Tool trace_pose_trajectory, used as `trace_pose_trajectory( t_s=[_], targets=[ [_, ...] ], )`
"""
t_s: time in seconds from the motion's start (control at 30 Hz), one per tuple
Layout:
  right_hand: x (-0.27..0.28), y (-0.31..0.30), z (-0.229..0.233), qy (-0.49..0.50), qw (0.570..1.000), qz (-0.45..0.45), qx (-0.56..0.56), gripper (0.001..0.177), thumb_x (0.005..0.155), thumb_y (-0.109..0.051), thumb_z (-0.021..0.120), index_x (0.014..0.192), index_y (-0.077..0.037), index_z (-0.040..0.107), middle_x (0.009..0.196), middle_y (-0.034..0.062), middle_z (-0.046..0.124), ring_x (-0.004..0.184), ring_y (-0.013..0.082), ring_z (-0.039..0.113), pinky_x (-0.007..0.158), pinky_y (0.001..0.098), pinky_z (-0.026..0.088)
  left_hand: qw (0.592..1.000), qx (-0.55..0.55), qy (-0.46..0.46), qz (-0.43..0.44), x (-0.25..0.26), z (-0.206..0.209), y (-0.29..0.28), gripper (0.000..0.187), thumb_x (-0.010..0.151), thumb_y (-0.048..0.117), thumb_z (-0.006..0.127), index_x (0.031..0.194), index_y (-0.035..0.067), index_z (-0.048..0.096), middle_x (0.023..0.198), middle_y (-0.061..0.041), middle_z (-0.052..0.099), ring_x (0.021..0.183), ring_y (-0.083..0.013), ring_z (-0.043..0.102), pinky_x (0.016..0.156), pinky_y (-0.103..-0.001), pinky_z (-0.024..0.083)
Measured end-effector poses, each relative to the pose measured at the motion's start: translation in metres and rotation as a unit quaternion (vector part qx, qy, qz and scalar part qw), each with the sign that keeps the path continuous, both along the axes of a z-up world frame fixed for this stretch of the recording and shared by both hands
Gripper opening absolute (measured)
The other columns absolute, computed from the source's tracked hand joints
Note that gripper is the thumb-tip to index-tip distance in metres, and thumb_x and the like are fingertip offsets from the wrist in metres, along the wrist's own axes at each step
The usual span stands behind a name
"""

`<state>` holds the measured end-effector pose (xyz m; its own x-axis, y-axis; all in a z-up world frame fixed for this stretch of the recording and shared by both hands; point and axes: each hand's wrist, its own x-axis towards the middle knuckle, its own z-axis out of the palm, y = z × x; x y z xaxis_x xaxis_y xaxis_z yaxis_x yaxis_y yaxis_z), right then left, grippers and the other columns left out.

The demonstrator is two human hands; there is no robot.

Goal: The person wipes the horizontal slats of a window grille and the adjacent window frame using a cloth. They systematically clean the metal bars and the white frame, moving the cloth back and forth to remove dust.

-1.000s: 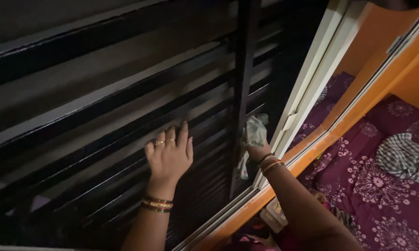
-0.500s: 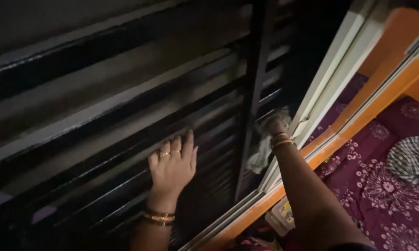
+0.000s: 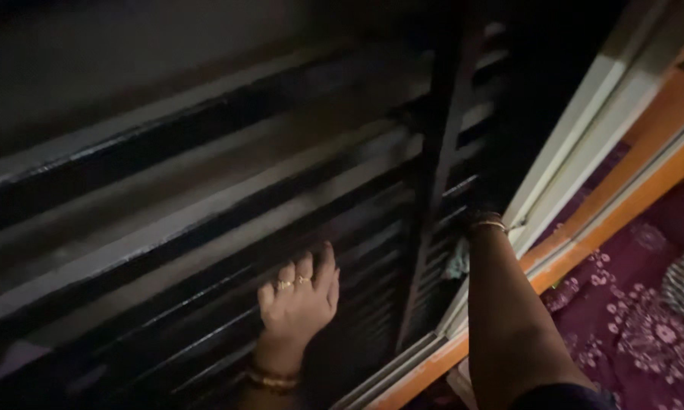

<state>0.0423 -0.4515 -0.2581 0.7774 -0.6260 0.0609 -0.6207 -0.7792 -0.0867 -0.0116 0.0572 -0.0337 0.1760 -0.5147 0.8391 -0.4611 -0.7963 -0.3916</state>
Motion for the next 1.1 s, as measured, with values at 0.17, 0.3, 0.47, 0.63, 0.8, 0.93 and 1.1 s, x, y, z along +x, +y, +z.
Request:
trace_pose_trajectory(
  t_s=[0.17,0.3,0.47,0.63,0.8,0.93,1.1],
  targets=[
    [-0.009,0.046,-0.028,-0.035,0.996,-0.051,-0.057,0.025,0.089,-0.025,0.062,0.108,-0.013,0.072,0.114,0.0091,0.071,0.11,0.0303,0.065,0.095,0.0441,0.051,1.0,0.002,0.008,-0.01,-0.003,0.003,0.001,0.036,0.096,0.045,0.058,0.122,0.026,0.074,0.103,0.002,0.07,0.092,-0.0164,0.063,0.077,-0.036,0.041],
    [-0.02,0.117,-0.055,-0.087,0.994,-0.017,-0.068,0.024,0.089,-0.025,0.062,0.107,-0.014,0.073,0.113,0.0089,0.071,0.109,0.0301,0.066,0.093,0.0439,0.052,0.999,0.027,0.046,0.004,-0.007,0.0,0.002,0.039,0.095,0.047,0.059,0.125,0.026,0.073,0.103,0.002,0.072,0.096,-0.0182,0.064,0.075,-0.038,0.038],
    [-0.068,0.178,-0.057,-0.141,0.987,0.081,-0.003,0.023,0.088,-0.026,0.062,0.105,-0.014,0.074,0.111,0.0086,0.072,0.108,0.0297,0.067,0.091,0.0436,0.053,0.997,0.03,0.069,0.023,-0.011,-0.005,0.005,0.042,0.098,0.048,0.058,0.131,0.028,0.072,0.109,0.002,0.074,0.099,-0.0174,0.064,0.081,-0.039,0.037],
    [-0.133,0.184,-0.041,-0.183,0.972,0.1,0.111,0.023,0.088,-0.026,0.063,0.104,-0.015,0.075,0.11,0.0083,0.073,0.107,0.0294,0.068,0.089,0.0433,0.054,0.995,0.056,0.056,0.062,-0.007,-0.01,0.005,0.039,0.103,0.051,0.057,0.133,0.03,0.073,0.107,0.005,0.076,0.098,-0.0128,0.063,0.085,-0.036,0.034],
    [-0.177,0.188,-0.022,-0.315,0.937,0.077,0.126,0.022,0.088,-0.027,0.063,0.102,-0.015,0.075,0.109,0.0081,0.073,0.105,0.0291,0.069,0.087,0.0431,0.055,0.995,0.053,0.039,0.069,-0.005,-0.016,0.005,0.037,0.105,0.053,0.057,0.127,0.031,0.077,0.102,0.006,0.075,0.096,-0.0113,0.062,0.086,-0.035,0.032],
    [-0.169,0.218,-0.021,-0.261,0.951,0.158,0.058,0.021,0.088,-0.027,0.064,0.101,-0.016,0.076,0.108,0.0079,0.074,0.104,0.0289,0.069,0.086,0.0428,0.056,0.992,0.075,0.043,0.095,-0.002,-0.021,0.005,0.037,0.107,0.053,0.056,0.13,0.032,0.076,0.105,0.009,0.074,0.096,-0.01,0.06,0.089,-0.035,0.032],
    [-0.12,0.232,-0.049,-0.06,0.986,0.153,0.021,0.021,0.087,-0.027,0.064,0.099,-0.016,0.077,0.106,0.0076,0.074,0.103,0.0286,0.07,0.084,0.0426,0.057,0.993,0.088,0.014,0.075,0.004,-0.025,0.01,0.04,0.104,0.055,0.052,0.126,0.032,0.077,0.101,0.009,0.071,0.095,-0.0122,0.06,0.086,-0.036,0.031]
  ],
)
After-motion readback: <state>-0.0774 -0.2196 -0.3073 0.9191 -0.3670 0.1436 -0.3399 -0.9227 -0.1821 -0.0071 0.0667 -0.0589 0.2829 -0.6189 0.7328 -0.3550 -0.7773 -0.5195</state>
